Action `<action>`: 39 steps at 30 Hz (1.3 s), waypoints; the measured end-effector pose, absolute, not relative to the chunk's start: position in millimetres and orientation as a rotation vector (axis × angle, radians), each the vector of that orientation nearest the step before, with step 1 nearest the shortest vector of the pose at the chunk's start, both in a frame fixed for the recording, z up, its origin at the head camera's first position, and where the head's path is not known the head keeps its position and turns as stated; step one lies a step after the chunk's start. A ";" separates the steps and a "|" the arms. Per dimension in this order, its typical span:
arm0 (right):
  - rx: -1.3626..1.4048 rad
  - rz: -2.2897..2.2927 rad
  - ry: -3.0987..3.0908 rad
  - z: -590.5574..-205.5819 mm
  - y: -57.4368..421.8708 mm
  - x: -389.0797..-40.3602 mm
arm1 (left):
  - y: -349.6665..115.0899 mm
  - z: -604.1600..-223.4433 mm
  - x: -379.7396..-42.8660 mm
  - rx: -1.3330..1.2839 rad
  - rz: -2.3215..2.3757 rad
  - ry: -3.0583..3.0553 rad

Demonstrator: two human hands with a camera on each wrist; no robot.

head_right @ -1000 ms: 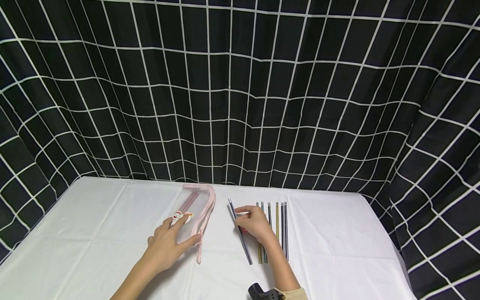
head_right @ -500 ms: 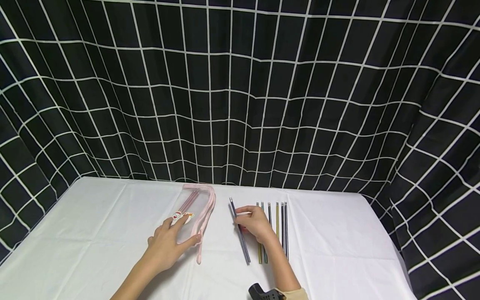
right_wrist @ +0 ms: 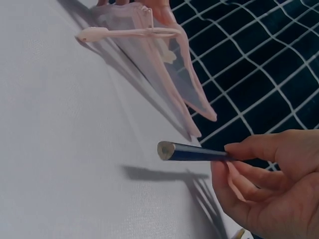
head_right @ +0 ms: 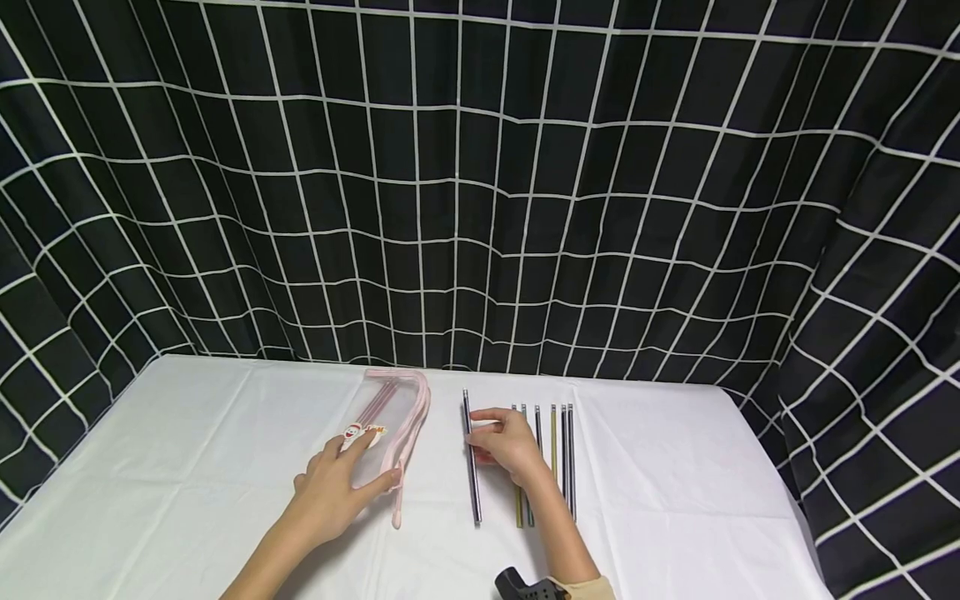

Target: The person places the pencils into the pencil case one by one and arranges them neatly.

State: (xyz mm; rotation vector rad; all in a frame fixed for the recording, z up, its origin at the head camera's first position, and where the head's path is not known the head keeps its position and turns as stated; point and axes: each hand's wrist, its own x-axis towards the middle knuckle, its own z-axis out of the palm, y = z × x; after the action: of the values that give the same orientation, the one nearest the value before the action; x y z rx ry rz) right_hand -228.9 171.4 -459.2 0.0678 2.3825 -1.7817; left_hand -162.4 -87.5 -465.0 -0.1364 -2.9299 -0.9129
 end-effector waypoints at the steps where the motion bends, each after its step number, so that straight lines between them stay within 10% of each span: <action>1: 0.073 -1.786 2.386 -459.0 170.8 -228.7 | -87.6 -465.1 -162.4 -0.137 -0.909 -2.929; 39: 0.147 -2.088 2.299 -452.1 137.3 -236.3 | -86.8 -467.7 -163.6 -0.137 -0.914 -2.926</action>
State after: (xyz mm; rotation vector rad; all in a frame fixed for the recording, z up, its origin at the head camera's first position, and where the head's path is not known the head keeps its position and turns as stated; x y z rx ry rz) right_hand -236.3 137.3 -452.1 0.1466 2.2990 -2.0882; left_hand -163.6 -86.8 -467.7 -0.1366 -2.9258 -0.9140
